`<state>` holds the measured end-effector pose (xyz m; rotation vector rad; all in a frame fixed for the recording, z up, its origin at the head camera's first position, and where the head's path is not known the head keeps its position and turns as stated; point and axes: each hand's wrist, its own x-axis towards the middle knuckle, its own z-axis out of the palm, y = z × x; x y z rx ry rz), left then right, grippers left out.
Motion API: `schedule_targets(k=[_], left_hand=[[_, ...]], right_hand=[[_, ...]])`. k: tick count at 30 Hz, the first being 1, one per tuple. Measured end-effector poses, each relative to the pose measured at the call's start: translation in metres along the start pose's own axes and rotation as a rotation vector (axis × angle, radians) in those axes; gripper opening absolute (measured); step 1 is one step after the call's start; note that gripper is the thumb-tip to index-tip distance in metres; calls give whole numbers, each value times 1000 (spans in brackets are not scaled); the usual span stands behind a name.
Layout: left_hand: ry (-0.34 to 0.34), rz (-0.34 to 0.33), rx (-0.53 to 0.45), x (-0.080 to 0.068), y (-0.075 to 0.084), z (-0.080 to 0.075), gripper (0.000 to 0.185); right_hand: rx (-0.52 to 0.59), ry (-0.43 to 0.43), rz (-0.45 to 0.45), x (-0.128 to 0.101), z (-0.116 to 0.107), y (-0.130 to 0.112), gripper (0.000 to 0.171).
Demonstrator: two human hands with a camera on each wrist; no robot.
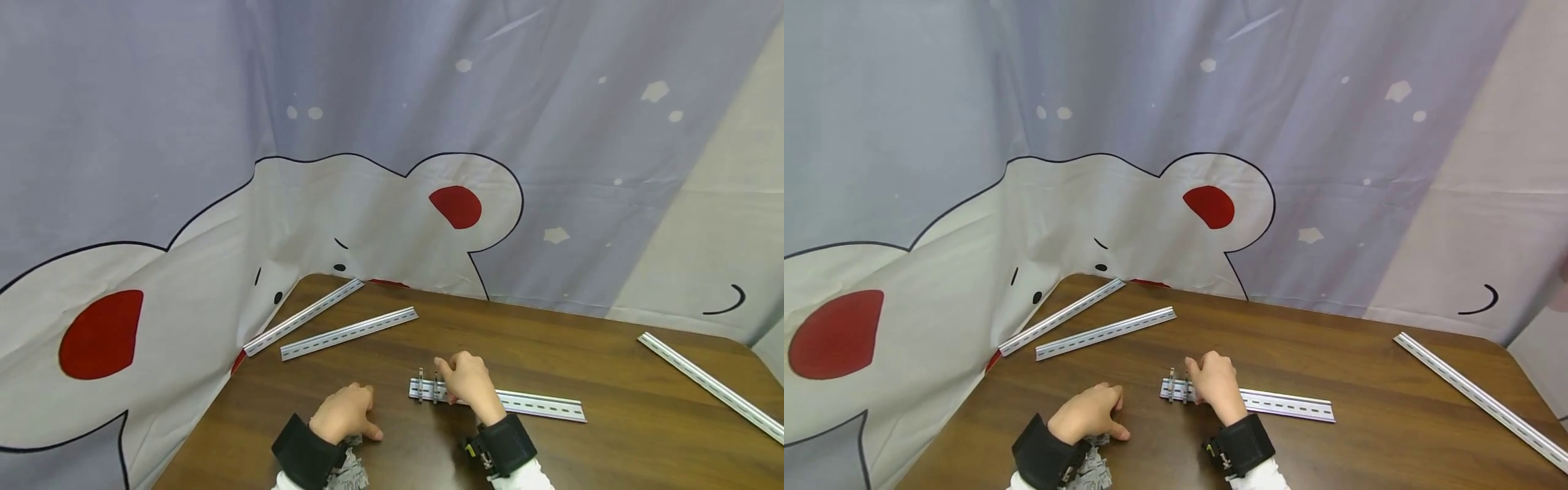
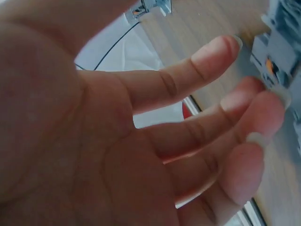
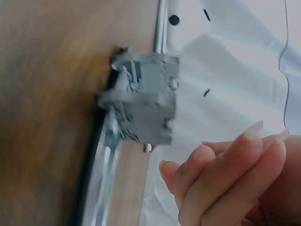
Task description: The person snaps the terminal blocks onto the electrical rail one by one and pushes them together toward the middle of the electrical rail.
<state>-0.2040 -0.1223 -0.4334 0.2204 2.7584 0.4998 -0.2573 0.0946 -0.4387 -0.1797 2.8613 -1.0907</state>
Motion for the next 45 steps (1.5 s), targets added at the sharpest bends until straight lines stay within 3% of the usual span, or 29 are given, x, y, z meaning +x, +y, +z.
schedule_targets(k=[5, 9, 18, 23, 27, 34, 40, 45], left_hand=[[32, -51, 47, -6, -2, 2, 71], [70, -61, 103, -6, -2, 3, 59], [118, 27, 98, -4, -6, 4, 35], [188, 107, 53, -4, -6, 6, 45], [222, 145, 56, -6, -7, 6, 36], [145, 245, -109, -8, -11, -2, 13], [73, 284, -235, -9, -18, -12, 13], [117, 387, -271, -4, -22, -21, 10]], right_hand=[[4, 5, 23, -1, -11, 2, 43], [4, 15, 34, -2, -18, 5, 43], [-7, 7, 39, -5, -27, 10, 40], [-2, 18, 53, -8, -33, 13, 39], [10, 12, 65, -9, -35, 16, 38], [22, 5, 74, -10, -38, 17, 38], [10, 20, 70, -13, -42, 18, 38], [18, 4, 66, -17, -44, 16, 37]])
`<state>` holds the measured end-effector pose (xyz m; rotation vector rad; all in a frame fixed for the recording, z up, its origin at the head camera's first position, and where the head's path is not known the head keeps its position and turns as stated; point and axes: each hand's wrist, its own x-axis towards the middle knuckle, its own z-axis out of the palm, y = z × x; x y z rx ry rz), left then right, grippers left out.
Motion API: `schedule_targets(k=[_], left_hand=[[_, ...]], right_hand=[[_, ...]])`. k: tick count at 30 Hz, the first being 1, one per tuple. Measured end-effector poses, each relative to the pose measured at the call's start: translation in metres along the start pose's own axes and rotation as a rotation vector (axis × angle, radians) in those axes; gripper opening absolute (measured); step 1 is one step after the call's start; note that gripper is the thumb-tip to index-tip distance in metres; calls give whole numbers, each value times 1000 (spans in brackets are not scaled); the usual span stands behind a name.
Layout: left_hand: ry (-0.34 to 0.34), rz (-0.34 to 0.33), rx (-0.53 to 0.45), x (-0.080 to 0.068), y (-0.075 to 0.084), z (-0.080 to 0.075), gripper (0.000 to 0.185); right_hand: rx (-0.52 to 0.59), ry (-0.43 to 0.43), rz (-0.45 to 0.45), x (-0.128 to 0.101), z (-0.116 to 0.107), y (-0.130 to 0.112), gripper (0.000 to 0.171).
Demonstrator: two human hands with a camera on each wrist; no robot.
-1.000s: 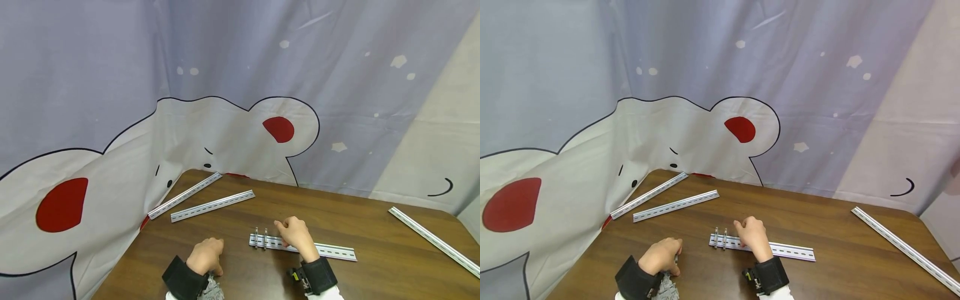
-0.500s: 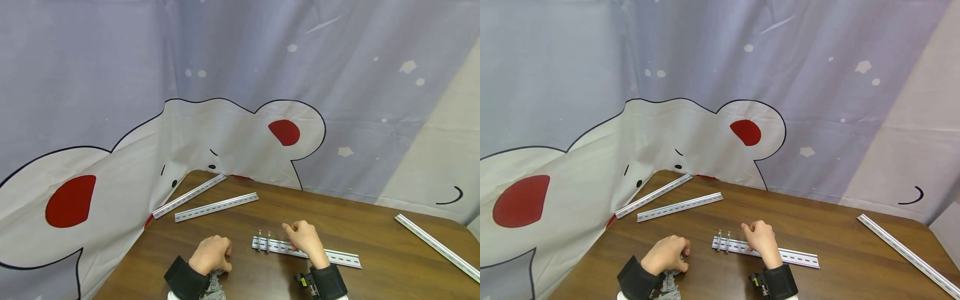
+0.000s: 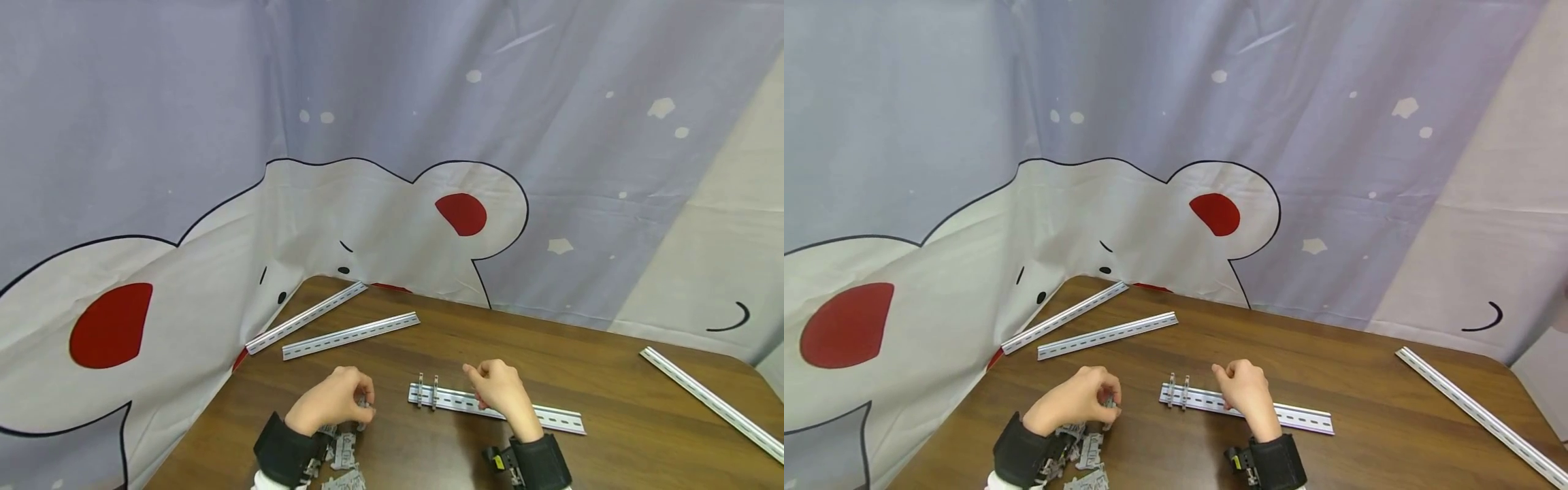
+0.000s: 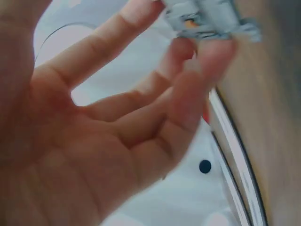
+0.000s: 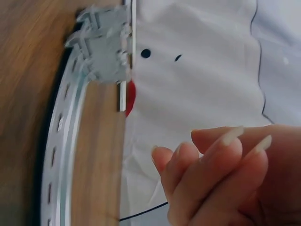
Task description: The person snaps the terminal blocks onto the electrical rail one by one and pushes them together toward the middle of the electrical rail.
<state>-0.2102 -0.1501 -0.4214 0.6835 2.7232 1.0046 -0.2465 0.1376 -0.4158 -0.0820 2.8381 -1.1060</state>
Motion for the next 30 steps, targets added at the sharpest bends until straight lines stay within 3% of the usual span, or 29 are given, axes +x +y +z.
schedule_targets(k=[4, 7, 14, 18, 21, 25, 30], left_hand=[[101, 84, -3, 7, 8, -4, 10], [163, 127, 2, 13, 19, -4, 21], [224, 248, 40, 25, 47, 2, 44], [251, 293, 118, 30, 60, 12, 50], [246, 310, 168, 34, 66, 20, 51], [237, 297, 177, 38, 66, 26, 53], [237, 152, 222, 43, 39, 27, 44]], right_hand=[[51, -37, -37, -5, 2, -6, 37], [112, -102, -95, -9, 3, -13, 37], [325, -366, -219, -14, 11, -31, 42], [404, -454, -262, -16, 15, -35, 41], [413, -443, -285, -16, 14, -34, 33], [356, -343, -258, -16, 1, -22, 23], [184, -126, -138, -17, -33, 16, 15]])
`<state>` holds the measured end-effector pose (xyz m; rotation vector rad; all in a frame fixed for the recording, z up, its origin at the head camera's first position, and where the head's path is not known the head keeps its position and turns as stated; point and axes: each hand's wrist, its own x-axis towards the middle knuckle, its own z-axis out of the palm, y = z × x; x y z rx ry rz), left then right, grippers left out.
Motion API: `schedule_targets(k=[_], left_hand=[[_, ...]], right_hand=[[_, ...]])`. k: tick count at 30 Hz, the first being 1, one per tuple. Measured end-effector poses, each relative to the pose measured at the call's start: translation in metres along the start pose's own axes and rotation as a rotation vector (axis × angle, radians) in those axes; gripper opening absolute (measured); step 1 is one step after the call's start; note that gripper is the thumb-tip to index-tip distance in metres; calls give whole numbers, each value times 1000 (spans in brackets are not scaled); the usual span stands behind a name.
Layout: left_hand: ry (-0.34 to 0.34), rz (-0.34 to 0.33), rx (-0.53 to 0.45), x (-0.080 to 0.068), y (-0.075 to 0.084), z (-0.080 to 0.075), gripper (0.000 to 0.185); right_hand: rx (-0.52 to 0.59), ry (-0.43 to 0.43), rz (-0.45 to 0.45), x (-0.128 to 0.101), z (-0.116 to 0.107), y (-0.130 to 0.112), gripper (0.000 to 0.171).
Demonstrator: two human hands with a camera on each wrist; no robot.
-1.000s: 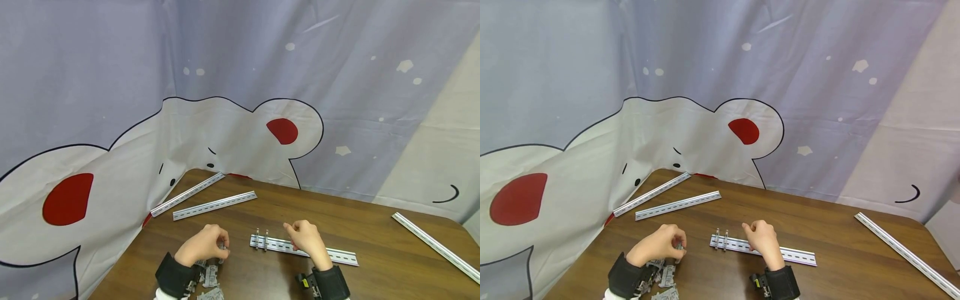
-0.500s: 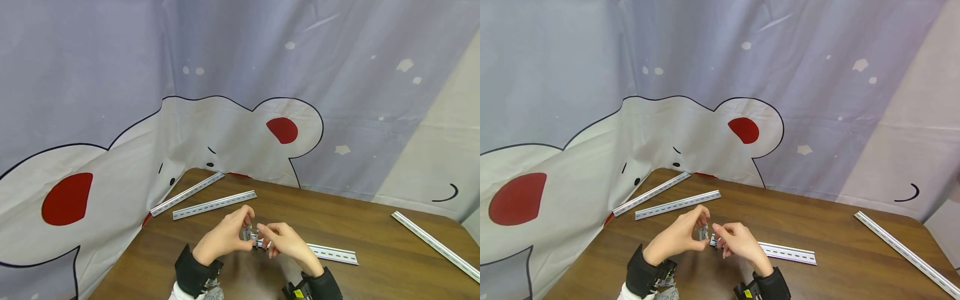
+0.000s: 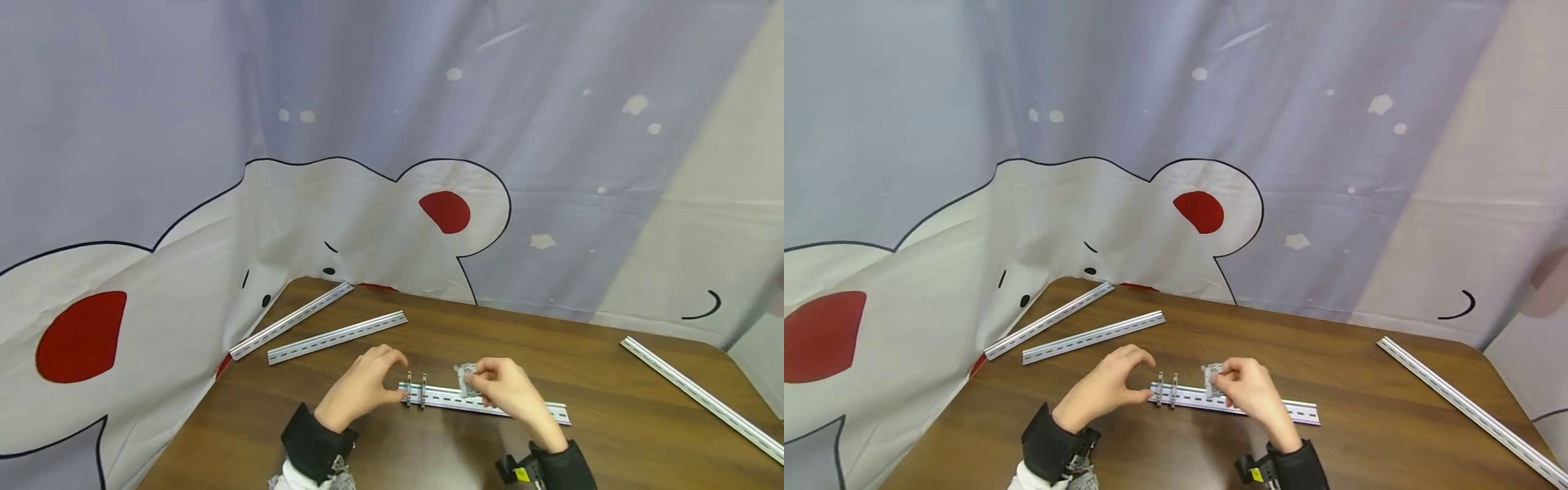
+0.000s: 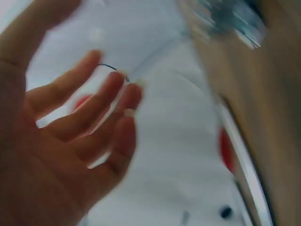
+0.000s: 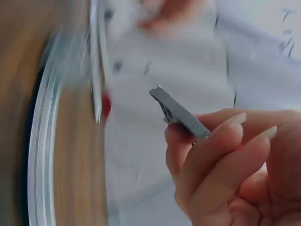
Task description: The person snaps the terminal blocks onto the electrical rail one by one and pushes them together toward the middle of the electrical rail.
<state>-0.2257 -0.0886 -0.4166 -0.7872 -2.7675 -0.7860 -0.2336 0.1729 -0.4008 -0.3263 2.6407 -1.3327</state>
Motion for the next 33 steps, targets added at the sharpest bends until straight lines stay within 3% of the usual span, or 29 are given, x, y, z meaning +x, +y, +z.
schedule_targets(k=[3, 8, 14, 24, 33], left_hand=[[-103, -75, 44, 1, -17, 11, 40], [-205, -94, 15, 9, -27, 27, 43], [-210, -99, 36, 13, -26, 35, 36], [-159, -50, 12, 22, -31, 45, 33], [-180, -74, -36, 22, -34, 51, 32]], right_hand=[[-144, 90, 65, -9, -23, 25, 11], [-292, 118, 95, -14, -41, 58, 15], [-323, 92, 120, -14, -44, 72, 26], [-459, 175, 125, -13, -48, 80, 29], [-501, 200, 108, -12, -42, 80, 32]])
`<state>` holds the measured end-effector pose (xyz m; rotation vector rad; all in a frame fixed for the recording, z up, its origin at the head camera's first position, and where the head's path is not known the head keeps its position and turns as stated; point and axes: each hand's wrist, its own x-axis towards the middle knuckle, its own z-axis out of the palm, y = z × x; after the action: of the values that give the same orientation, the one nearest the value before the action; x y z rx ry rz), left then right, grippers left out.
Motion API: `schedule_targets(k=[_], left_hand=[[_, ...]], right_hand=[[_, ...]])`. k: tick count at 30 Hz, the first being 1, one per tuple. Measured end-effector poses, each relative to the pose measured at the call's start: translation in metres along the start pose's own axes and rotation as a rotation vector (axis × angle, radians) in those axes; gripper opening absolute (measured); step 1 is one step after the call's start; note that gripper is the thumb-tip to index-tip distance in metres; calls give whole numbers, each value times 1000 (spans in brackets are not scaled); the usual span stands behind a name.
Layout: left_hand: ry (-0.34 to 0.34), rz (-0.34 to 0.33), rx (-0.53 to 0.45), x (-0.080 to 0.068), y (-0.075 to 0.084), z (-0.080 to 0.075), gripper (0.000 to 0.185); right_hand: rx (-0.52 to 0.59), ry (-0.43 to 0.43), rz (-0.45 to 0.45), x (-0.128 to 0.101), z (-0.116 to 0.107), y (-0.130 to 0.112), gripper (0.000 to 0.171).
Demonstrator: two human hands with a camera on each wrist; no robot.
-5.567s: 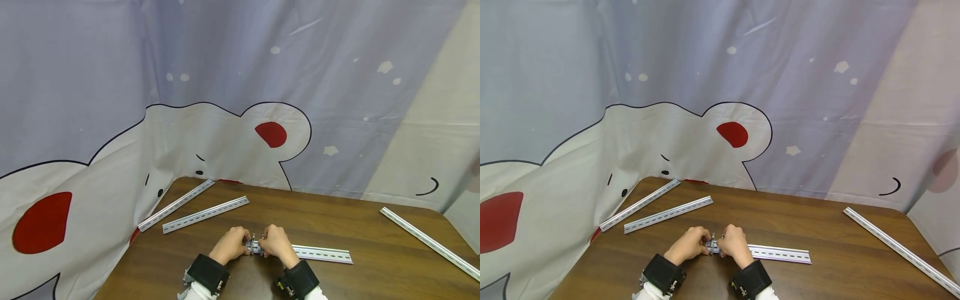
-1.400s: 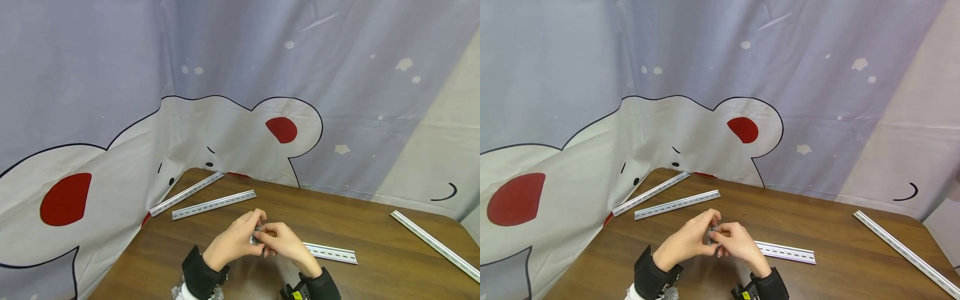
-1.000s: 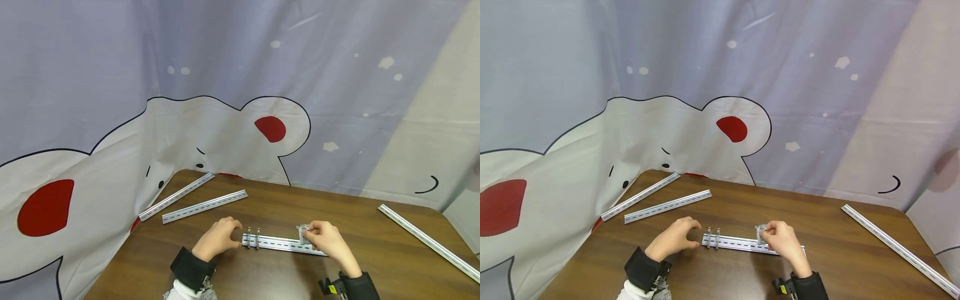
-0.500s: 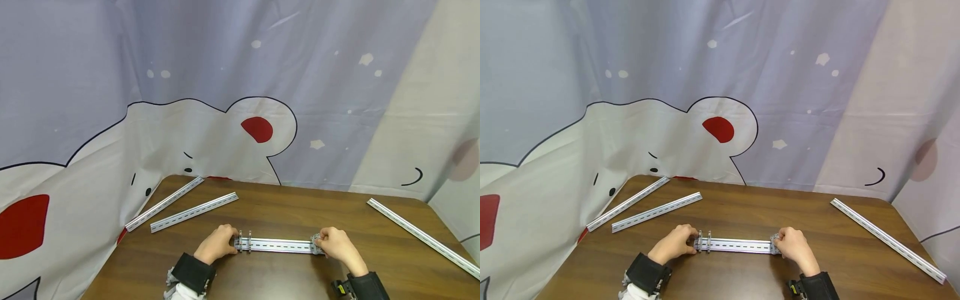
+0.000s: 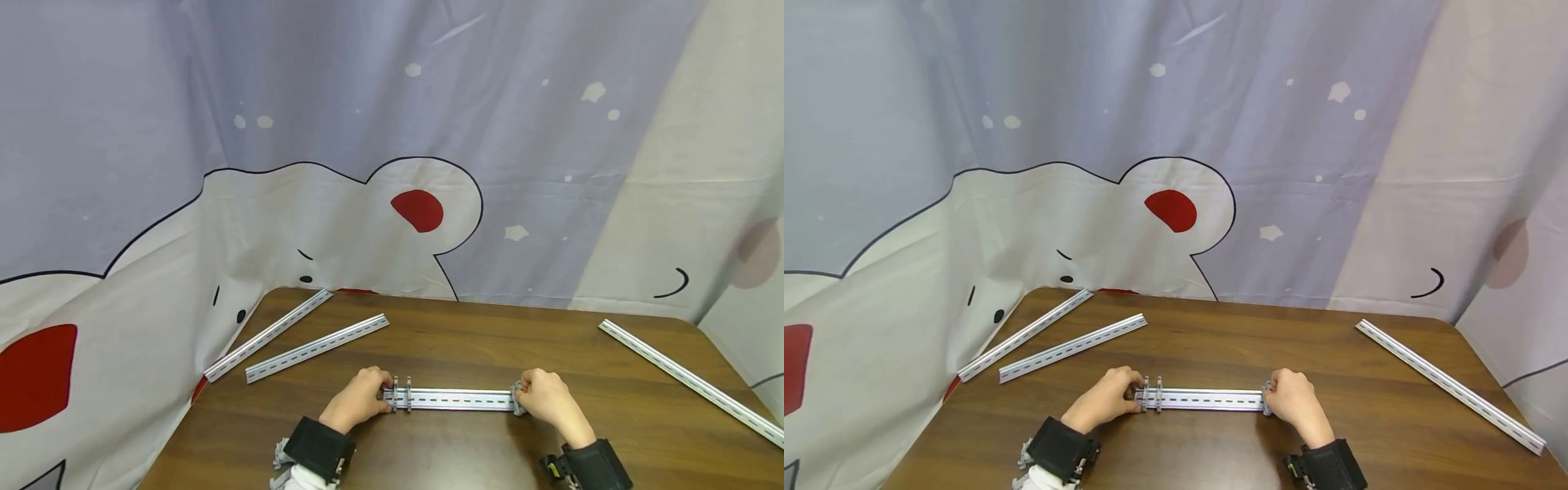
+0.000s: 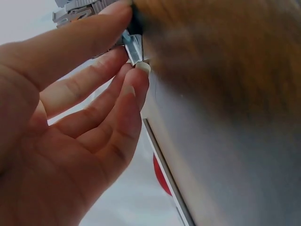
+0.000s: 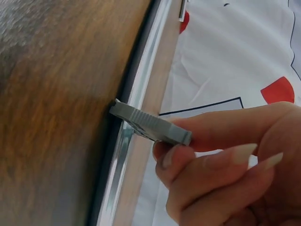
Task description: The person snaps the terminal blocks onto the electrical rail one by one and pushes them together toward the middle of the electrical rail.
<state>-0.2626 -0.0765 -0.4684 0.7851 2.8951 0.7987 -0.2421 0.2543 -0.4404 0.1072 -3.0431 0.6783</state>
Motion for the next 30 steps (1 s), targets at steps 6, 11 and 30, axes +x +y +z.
schedule_targets(k=[6, 11, 30], left_hand=[[14, -37, -11, 1, -2, 0, 29], [19, -44, 3, 0, 0, 3, 28], [16, -33, -77, 1, -2, 1, 30]], right_hand=[[17, -32, -17, 6, 0, -4, 35], [26, -69, -8, 8, 2, -6, 37], [62, -71, -32, 11, 14, -22, 35]])
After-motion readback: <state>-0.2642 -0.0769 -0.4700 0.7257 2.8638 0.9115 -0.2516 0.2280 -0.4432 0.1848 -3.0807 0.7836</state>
